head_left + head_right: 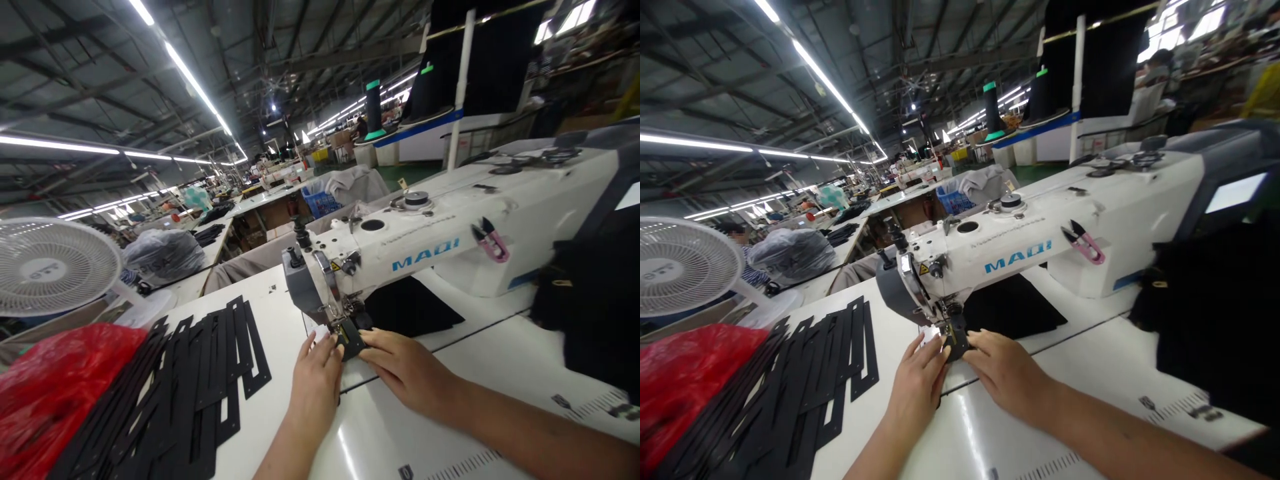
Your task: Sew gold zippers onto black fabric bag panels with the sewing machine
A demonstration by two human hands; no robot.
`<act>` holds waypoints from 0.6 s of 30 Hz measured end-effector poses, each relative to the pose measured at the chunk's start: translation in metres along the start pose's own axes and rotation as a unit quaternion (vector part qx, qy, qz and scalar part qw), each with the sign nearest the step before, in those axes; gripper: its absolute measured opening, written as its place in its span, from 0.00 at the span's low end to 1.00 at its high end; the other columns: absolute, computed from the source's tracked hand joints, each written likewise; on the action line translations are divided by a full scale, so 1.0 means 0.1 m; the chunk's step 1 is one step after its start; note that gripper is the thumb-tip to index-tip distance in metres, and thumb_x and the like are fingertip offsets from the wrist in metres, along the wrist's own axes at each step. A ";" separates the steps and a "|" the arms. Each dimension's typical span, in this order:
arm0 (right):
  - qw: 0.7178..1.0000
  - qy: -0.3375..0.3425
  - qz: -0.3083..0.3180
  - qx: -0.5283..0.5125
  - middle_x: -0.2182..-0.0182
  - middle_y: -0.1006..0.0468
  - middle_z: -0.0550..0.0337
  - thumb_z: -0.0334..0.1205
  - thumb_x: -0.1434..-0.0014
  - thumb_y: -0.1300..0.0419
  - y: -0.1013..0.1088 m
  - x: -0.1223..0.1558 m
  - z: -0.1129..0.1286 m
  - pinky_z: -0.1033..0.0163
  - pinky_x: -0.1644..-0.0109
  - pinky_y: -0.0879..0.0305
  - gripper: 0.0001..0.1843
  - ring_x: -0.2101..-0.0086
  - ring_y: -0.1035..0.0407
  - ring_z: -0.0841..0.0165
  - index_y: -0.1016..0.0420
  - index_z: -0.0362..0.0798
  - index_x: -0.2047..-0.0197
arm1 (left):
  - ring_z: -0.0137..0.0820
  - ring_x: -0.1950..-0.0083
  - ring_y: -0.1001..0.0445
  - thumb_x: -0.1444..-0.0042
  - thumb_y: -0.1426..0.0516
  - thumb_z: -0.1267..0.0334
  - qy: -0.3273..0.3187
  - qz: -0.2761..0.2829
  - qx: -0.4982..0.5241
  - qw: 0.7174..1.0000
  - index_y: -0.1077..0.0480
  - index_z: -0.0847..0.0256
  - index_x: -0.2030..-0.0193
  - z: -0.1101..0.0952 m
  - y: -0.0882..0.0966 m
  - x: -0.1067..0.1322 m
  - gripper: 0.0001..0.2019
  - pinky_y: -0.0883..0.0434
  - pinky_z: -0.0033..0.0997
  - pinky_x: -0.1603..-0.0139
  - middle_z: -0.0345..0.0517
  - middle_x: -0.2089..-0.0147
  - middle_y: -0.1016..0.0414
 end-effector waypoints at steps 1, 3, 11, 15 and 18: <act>1.000 0.005 -0.026 0.007 0.61 0.25 0.50 0.30 0.37 0.52 0.02 0.01 0.00 0.54 0.51 0.31 0.12 0.59 0.30 0.64 0.28 0.43 0.62 | 0.36 0.54 0.25 0.42 0.53 0.75 -0.005 -0.002 0.003 1.000 0.31 0.64 0.58 -0.01 0.00 0.01 0.12 0.32 0.48 0.44 0.51 0.58 0.23; 0.997 0.021 -0.061 0.035 0.62 0.25 0.50 0.30 0.36 0.53 0.02 0.01 0.00 0.56 0.53 0.30 0.12 0.60 0.30 0.64 0.28 0.41 0.59 | 0.33 0.57 0.24 0.42 0.54 0.76 -0.014 -0.007 0.006 1.000 0.31 0.63 0.60 -0.02 -0.01 0.03 0.12 0.34 0.48 0.42 0.48 0.60 0.23; 0.990 0.068 0.012 0.122 0.55 0.24 0.50 0.21 0.39 0.60 -0.26 -0.02 -0.04 0.63 0.48 0.32 0.21 0.53 0.30 0.66 0.28 0.36 0.55 | 0.36 0.56 0.24 0.39 0.55 0.75 -0.038 -0.002 -0.038 0.999 0.31 0.67 0.59 -0.06 -0.05 0.04 0.12 0.41 0.57 0.39 0.53 0.60 0.23; 0.985 0.080 0.027 0.150 0.55 0.25 0.47 0.19 0.41 0.59 -0.29 -0.04 -0.06 0.63 0.49 0.32 0.20 0.53 0.30 0.65 0.29 0.33 0.54 | 0.35 0.56 0.24 0.40 0.55 0.75 -0.043 -0.011 -0.032 0.999 0.31 0.67 0.61 -0.04 -0.05 0.01 0.13 0.40 0.53 0.39 0.52 0.61 0.22; 0.986 0.069 0.041 0.143 0.56 0.24 0.47 0.19 0.41 0.57 -0.31 -0.11 -0.09 0.63 0.51 0.30 0.19 0.56 0.29 0.65 0.28 0.34 0.55 | 0.33 0.58 0.24 0.40 0.55 0.76 -0.033 -0.024 -0.027 0.999 0.30 0.64 0.63 0.02 -0.09 -0.03 0.13 0.38 0.49 0.39 0.49 0.63 0.22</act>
Point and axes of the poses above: each hand's wrist, its own x-axis away from the middle knuckle, its own y-axis out of the back of the hand, z = x × y, the point moved 2 cm from there along -x, towards the middle knuckle
